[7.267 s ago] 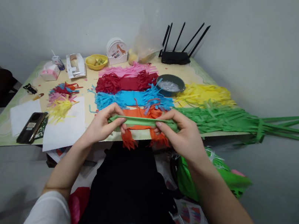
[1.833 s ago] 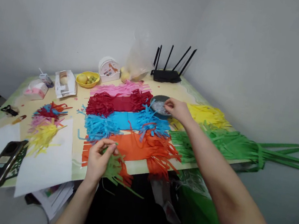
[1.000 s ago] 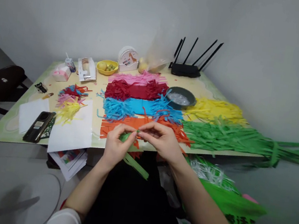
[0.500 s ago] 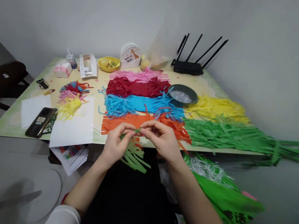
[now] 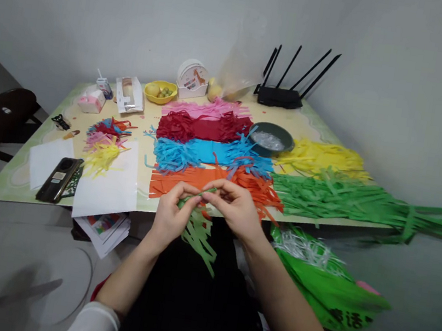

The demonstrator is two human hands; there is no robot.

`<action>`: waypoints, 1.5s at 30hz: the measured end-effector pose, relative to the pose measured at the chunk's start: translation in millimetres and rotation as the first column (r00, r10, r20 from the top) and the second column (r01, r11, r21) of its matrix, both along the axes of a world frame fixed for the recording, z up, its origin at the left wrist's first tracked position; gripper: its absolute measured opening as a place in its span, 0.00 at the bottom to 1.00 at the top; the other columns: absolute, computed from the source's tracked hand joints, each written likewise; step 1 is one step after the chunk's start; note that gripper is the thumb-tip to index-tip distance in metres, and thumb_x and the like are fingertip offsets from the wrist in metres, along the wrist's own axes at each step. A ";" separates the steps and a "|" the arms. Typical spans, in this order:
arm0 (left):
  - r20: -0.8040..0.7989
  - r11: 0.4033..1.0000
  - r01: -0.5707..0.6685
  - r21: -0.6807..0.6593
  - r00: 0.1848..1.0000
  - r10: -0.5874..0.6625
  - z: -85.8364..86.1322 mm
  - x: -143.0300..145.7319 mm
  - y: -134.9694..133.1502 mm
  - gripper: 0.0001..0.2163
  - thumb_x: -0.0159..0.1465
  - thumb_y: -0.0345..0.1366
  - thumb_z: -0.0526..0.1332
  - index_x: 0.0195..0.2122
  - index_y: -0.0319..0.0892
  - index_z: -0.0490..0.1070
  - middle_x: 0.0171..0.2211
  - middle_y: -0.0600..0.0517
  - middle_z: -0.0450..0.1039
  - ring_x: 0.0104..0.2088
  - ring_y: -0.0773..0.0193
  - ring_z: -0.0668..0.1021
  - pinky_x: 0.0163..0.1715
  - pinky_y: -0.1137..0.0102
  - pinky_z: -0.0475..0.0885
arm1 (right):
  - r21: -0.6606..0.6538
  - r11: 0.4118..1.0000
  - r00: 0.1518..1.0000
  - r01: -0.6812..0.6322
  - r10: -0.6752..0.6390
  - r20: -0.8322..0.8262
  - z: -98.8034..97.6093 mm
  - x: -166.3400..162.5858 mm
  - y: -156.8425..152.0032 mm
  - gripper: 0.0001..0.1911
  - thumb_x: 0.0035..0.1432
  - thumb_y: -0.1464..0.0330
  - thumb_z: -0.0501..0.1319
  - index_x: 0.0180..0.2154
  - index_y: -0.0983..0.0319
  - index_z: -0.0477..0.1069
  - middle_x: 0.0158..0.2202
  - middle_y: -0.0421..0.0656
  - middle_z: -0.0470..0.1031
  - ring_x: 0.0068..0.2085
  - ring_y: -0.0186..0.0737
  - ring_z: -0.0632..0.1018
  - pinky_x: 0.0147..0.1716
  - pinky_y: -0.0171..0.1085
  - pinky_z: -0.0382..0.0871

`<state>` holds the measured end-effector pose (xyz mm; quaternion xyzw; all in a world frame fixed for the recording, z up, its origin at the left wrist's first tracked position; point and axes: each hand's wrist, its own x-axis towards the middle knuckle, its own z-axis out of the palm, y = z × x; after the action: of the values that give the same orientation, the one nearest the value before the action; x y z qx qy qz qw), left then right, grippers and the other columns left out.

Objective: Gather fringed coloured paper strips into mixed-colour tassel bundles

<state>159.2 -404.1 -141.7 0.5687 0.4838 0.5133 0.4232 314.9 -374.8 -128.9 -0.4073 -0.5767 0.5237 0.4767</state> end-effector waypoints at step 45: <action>-0.893 0.953 0.240 0.184 0.446 0.061 -33.4 -78.6 125.9 0.13 0.69 0.36 0.54 0.50 0.42 0.73 0.52 0.45 0.72 0.54 0.56 0.72 0.57 0.60 0.65 | 0.241 0.866 0.389 -0.437 -0.059 0.919 -110.0 106.5 68.8 0.16 0.61 0.69 0.60 0.49 0.65 0.76 0.52 0.53 0.77 0.53 0.52 0.76 0.54 0.49 0.70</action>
<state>80.6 -278.3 -175.1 0.8320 0.5231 0.1790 0.0471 421.5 -306.0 -238.8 -0.4314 -0.8879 0.1233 0.1022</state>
